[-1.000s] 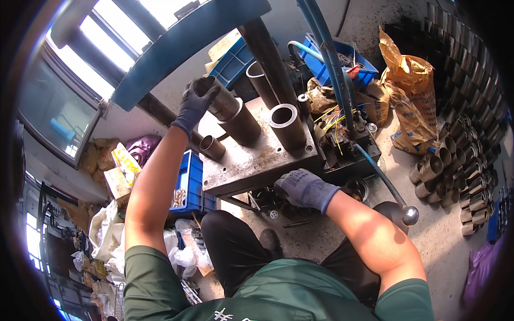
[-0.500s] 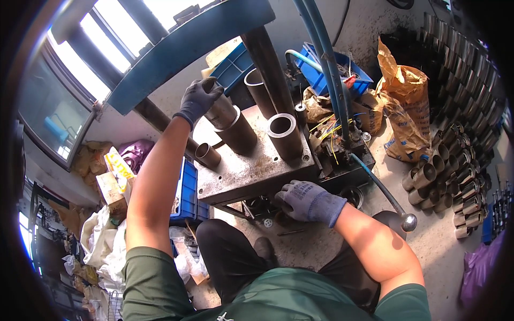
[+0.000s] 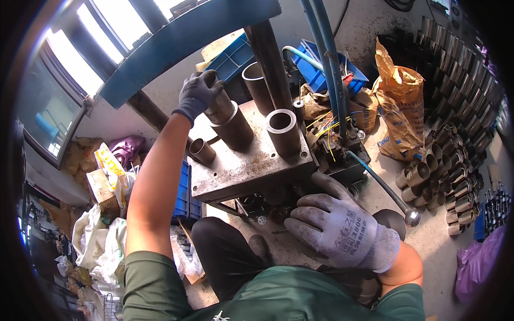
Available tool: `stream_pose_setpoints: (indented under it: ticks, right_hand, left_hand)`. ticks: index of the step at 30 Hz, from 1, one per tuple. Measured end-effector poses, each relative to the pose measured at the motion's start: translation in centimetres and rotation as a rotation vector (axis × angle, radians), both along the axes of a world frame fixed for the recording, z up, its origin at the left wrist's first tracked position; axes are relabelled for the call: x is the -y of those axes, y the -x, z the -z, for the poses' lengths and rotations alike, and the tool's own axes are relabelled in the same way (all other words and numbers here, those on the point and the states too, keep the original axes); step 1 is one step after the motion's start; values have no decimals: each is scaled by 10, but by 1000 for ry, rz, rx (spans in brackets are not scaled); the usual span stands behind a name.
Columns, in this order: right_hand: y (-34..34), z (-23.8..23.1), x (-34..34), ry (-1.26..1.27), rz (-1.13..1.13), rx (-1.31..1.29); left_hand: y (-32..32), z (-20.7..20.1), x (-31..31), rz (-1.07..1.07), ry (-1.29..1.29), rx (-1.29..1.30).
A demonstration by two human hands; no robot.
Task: The person places a metal cylinder onto a pneumatic press, uses the press to fit another piece into it, and sets the combined cylinder into a crate.
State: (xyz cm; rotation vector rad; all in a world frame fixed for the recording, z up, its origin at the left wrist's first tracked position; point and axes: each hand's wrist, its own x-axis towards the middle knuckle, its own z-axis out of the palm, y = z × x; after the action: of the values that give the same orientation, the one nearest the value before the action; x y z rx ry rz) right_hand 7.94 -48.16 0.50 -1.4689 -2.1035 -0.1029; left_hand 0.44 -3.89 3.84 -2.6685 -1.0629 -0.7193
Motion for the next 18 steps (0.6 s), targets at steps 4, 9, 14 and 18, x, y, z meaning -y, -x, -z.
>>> stream_pose_setpoints:
  ticks: [4, 9, 14, 18]
  right_hand:
    - [1, -36, 52, -27, 350, 148]
    - [-33, -26, 79, 62, 691, 342]
    - [-45, -19, 67, -33, 674, 335]
    - [-69, -30, 34, -181, 821, 337]
  left_hand:
    - [-1, 0, -10, 64, 48, 39]
    - [8, 4, -34, 202, 99, 85]
    - [11, 1, -42, 475, 153, 108]
    - [15, 0, -34, 473, 182, 123]
